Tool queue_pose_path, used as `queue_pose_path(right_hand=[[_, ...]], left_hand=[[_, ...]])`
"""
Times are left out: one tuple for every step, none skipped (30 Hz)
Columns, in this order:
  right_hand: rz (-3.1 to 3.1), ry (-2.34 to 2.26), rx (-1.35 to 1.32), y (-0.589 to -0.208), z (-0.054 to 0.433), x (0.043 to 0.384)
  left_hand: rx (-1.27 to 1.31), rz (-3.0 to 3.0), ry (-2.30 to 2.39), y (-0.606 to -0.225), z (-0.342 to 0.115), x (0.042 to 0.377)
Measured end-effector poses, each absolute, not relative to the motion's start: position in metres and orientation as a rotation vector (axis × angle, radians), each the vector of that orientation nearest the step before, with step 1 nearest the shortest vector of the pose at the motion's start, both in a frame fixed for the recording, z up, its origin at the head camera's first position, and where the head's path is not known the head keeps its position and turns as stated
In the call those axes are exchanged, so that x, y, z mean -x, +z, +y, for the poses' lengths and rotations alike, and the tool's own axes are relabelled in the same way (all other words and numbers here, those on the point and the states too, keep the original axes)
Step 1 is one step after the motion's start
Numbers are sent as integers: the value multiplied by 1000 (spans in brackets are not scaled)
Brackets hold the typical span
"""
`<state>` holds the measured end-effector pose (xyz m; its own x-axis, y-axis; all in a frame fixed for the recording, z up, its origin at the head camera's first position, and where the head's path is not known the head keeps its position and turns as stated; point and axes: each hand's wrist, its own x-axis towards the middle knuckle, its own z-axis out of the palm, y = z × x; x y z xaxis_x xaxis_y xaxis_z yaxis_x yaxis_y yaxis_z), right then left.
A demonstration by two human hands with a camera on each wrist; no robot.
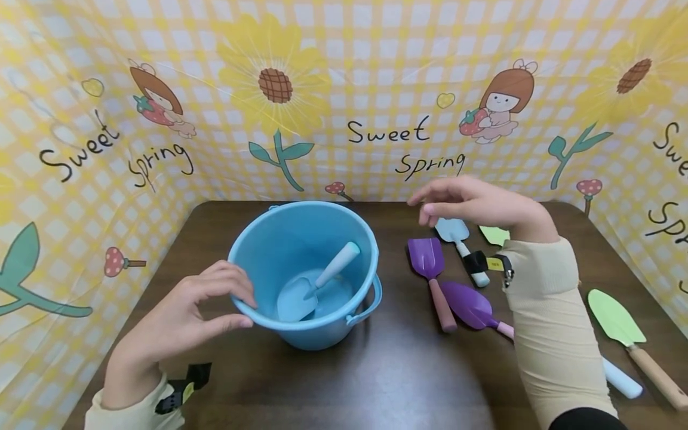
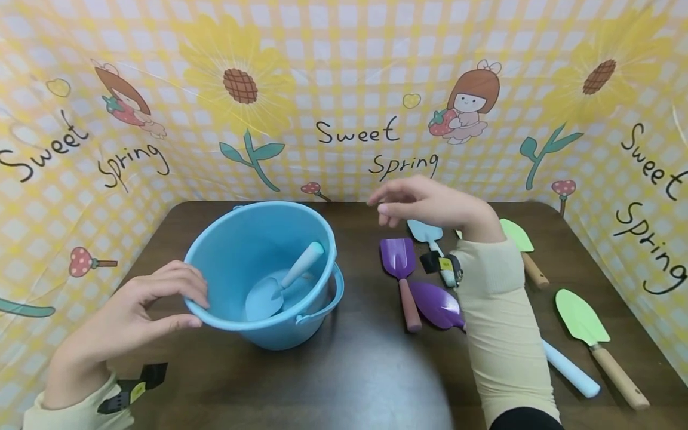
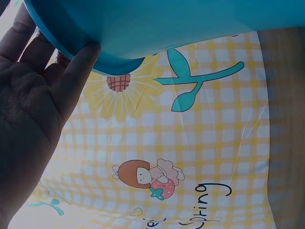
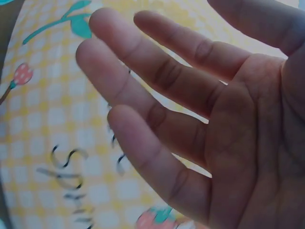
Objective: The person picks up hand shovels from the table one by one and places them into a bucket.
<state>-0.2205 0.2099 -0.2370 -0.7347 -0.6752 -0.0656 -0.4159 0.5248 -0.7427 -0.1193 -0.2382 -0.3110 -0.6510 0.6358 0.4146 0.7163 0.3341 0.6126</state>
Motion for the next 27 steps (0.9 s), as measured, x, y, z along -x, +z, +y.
queue_pose_path(right_hand=[[2414, -1068, 887, -243, 215, 219], [2409, -1086, 871, -249, 220, 218], [2396, -1112, 856, -256, 225, 217], [2381, -1137, 840, -263, 229, 216], [2367, -1155, 836, -269, 233, 215], [2356, -1170, 831, -275, 236, 214], [2348, -1181, 817, -280, 239, 213], [2342, -1187, 806, -285, 241, 212], [2325, -1197, 784, -290, 243, 211], [2314, -1199, 758, -294, 245, 209], [2313, -1190, 738, -297, 247, 208], [2309, -1187, 712, -300, 249, 207], [2311, -1186, 690, -302, 252, 207], [2313, -1187, 660, -304, 254, 206], [2315, -1197, 630, -306, 257, 205], [2326, -1208, 600, -308, 260, 205], [2341, -1223, 567, -310, 262, 205], [2355, -1243, 528, -311, 265, 205], [2369, -1262, 490, -314, 268, 205], [2382, -1282, 445, -316, 270, 206], [2396, -1295, 411, -318, 273, 206], [2410, -1302, 377, -321, 275, 207], [2421, -1302, 345, -323, 277, 208], [2436, -1289, 319, -326, 279, 209], [2447, -1273, 301, -329, 282, 210], [2457, -1254, 278, -332, 284, 211], [2469, -1226, 261, -335, 286, 213]], left_hand=[[1255, -2490, -1221, -311, -238, 119], [1249, -2497, -1219, -310, -238, 119], [1242, -2505, -1218, -310, -238, 118], [1239, -2507, -1216, -310, -238, 118], [1238, -2507, -1216, -310, -238, 118], [1240, -2504, -1216, -310, -238, 118], [1244, -2496, -1216, -310, -237, 117], [1248, -2488, -1218, -310, -237, 118], [1263, -2465, -1216, -311, -237, 118], [1278, -2440, -1214, -311, -237, 118], [1292, -2416, -1214, -312, -237, 119], [1306, -2393, -1213, -312, -237, 119], [1318, -2372, -1214, -313, -237, 119], [1330, -2353, -1213, -313, -237, 120], [1341, -2334, -1211, -314, -237, 120], [1342, -2330, -1212, -314, -237, 121], [1344, -2329, -1214, -314, -237, 121], [1345, -2328, -1213, -314, -238, 121], [1346, -2328, -1211, -315, -238, 121], [1348, -2329, -1207, -314, -238, 122], [1341, -2342, -1207, -314, -238, 121], [1342, -2345, -1206, -314, -238, 121], [1336, -2356, -1209, -313, -237, 121], [1328, -2371, -1211, -313, -237, 121], [1329, -2372, -1211, -312, -236, 121], [1330, -2375, -1210, -312, -236, 120], [1329, -2378, -1210, -312, -235, 120]])
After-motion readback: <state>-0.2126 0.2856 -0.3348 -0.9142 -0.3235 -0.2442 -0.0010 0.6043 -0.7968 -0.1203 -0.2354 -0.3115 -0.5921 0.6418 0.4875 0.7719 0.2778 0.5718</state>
